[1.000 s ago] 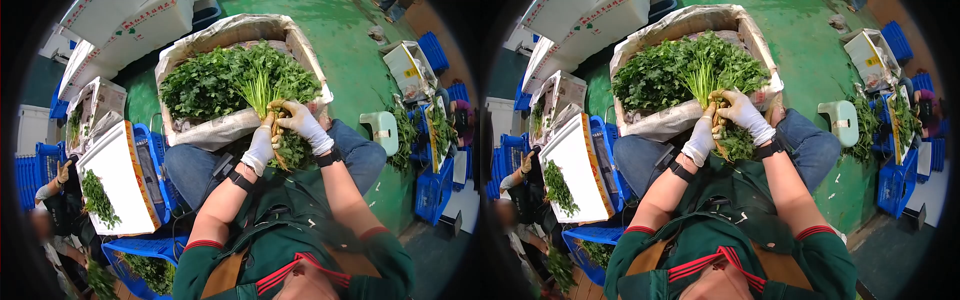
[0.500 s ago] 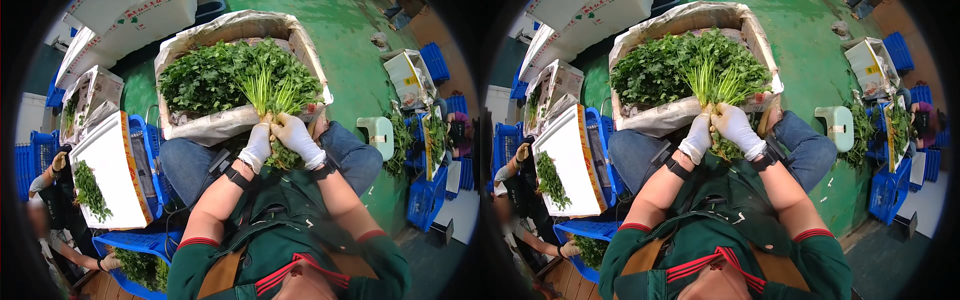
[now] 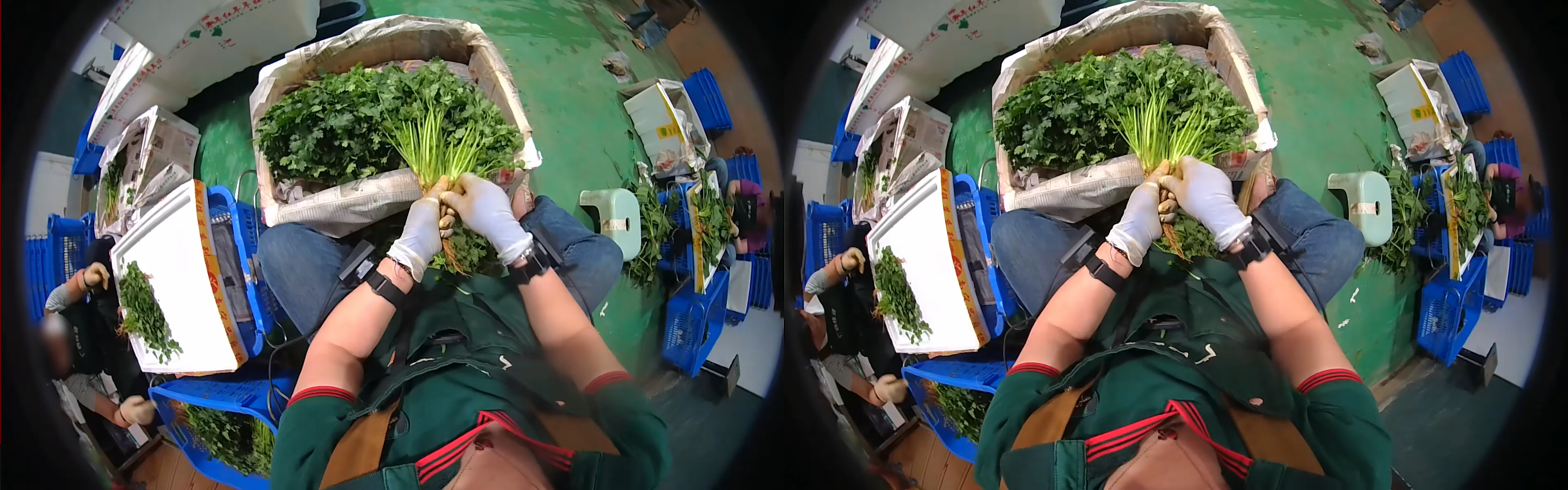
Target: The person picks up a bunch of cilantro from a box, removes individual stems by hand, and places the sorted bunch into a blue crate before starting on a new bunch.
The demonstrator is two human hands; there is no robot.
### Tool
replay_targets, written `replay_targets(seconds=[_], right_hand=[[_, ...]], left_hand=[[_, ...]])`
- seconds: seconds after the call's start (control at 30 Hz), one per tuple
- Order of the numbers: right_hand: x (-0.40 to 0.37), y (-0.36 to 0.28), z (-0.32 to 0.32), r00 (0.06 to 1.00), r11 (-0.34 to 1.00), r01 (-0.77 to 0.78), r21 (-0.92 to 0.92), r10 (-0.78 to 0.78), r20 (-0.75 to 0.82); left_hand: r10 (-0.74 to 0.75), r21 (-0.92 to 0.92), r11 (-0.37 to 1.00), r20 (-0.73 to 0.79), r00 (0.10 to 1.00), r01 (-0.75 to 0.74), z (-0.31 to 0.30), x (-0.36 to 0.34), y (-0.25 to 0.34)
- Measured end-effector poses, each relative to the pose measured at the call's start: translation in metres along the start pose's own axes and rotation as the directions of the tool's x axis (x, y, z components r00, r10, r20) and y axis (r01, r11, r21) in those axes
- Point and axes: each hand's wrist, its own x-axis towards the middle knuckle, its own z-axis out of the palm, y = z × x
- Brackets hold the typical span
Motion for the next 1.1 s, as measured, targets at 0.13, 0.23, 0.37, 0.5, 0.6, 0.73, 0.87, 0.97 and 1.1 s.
replay_targets(seconds=[0.13,0.23,0.37,0.5,0.6,0.73,0.87,0.97,1.1], right_hand=[[0.015,0.012,0.007,0.98,0.967,0.047,0.25,-0.093,0.176],[0.013,0.017,0.012,0.989,0.98,0.015,0.2,-0.044,0.141],[-0.002,-0.002,-0.006,0.996,0.996,-0.078,0.049,0.076,0.035],[0.014,0.019,0.011,0.996,0.985,0.084,0.148,-0.084,-0.002],[0.009,0.015,0.003,0.983,0.938,0.003,0.347,-0.067,0.173],[-0.018,0.012,-0.013,0.889,0.927,0.233,0.295,-0.326,0.322],[-0.019,0.016,-0.051,0.823,0.947,0.269,0.175,-0.32,0.469],[0.019,0.023,-0.038,0.979,0.919,0.176,0.354,-0.127,-0.159],[0.072,0.015,-0.028,0.947,0.999,-0.027,-0.031,0.016,-0.321]], left_hand=[[0.014,-0.01,1.0,-0.036,0.999,-0.015,0.0,-0.003,0.001],[0.024,-0.018,1.0,-0.029,0.999,-0.025,0.002,-0.004,0.001],[0.004,-0.032,0.999,0.052,0.999,-0.003,-0.003,0.001,0.003],[0.004,-0.024,1.0,0.05,0.999,-0.003,-0.006,0.0,0.002],[0.026,-0.034,0.999,0.018,1.0,-0.025,-0.006,0.001,0.001],[0.044,-0.004,0.999,-0.069,0.997,-0.045,0.002,-0.004,0.004],[0.042,0.012,0.999,-0.054,0.998,-0.042,0.002,-0.004,0.001],[0.064,0.033,0.997,-0.028,0.998,-0.063,0.003,-0.004,-0.002],[0.123,0.047,0.992,-0.055,0.991,-0.12,0.002,-0.007,-0.003]])
